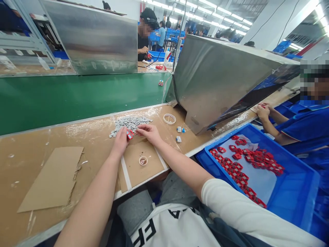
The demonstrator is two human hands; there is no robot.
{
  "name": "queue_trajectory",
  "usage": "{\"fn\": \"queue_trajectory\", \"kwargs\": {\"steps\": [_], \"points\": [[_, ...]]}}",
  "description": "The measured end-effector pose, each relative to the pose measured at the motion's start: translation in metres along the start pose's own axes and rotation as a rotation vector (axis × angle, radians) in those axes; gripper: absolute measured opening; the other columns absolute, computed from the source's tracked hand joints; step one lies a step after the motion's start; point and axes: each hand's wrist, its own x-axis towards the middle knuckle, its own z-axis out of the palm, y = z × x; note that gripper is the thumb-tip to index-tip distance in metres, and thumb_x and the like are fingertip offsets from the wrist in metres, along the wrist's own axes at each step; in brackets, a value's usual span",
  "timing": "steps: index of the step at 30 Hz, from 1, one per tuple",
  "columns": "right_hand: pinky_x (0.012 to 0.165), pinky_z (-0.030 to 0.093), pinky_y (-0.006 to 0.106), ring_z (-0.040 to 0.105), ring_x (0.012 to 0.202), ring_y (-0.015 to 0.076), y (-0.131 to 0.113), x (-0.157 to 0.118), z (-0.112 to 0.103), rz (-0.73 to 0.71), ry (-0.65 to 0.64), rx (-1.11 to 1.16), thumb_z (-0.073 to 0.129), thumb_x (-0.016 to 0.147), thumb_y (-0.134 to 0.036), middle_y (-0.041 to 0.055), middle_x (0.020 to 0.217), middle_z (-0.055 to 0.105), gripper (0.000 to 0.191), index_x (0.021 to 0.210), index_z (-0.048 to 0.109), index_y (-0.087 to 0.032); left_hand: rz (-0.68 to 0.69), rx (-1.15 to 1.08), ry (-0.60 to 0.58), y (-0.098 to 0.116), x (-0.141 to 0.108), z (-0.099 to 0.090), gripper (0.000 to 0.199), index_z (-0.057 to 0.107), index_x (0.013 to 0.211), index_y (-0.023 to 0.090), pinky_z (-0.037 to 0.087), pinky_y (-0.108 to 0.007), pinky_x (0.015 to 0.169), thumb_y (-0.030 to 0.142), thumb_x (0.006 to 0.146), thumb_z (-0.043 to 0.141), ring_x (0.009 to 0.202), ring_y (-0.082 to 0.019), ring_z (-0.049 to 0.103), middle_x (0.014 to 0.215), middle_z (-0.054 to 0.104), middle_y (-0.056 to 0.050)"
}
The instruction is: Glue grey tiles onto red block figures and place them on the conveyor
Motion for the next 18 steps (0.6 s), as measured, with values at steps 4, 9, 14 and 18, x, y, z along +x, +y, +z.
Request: {"fn": "queue_trajectory", "kwargs": {"steps": [4, 9, 14, 18], "points": [[0.075, 0.065, 0.035, 0.074, 0.074, 0.0194, -0.0012, 0.0008, 0.0025, -0.045, 0.033, -0.055, 0.091, 0.066, -0.051, 0.0036, 0.081, 0.077, 0.041, 0.087, 0.076, -0.019, -0.034, -0.017, -0.058, 0.0043, -0.0036, 0.0023, 0.045, 0.053, 0.092, 0.024, 0.033, -0.025, 0.048, 0.068, 0.098, 0.047, 0.050, -0.012, 0.041, 0.066, 0.051, 0.004], [0.077, 0.064, 0.034, 0.071, 0.073, 0.0177, 0.0008, 0.0019, 0.0019, -0.078, 0.015, -0.066, 0.089, 0.069, -0.049, 0.0031, 0.081, 0.075, 0.038, 0.087, 0.077, -0.019, -0.016, -0.025, -0.095, 0.0053, -0.0041, 0.0017, 0.052, 0.063, 0.109, 0.023, 0.031, -0.027, 0.047, 0.070, 0.097, 0.046, 0.047, -0.012, 0.037, 0.061, 0.048, 0.005], [0.075, 0.058, 0.031, 0.069, 0.075, 0.0177, 0.0030, 0.0002, -0.0016, -0.171, 0.038, -0.317, 0.080, 0.082, -0.045, 0.0052, 0.086, 0.076, 0.027, 0.090, 0.078, -0.019, -0.060, -0.028, -0.095, 0.0078, -0.0056, -0.0002, 0.056, 0.064, 0.094, 0.021, 0.029, -0.027, 0.045, 0.074, 0.096, 0.045, 0.044, -0.013, 0.038, 0.053, 0.045, 0.004], [0.083, 0.057, 0.032, 0.071, 0.087, 0.0190, 0.0010, -0.0029, -0.0009, -0.311, 0.007, -0.502, 0.070, 0.092, -0.036, 0.0065, 0.091, 0.076, 0.018, 0.093, 0.077, -0.019, -0.096, -0.086, -0.104, 0.0081, -0.0065, 0.0002, 0.063, 0.066, 0.096, 0.019, 0.034, -0.027, 0.046, 0.079, 0.093, 0.045, 0.046, -0.015, 0.048, 0.058, 0.059, 0.000]]}}
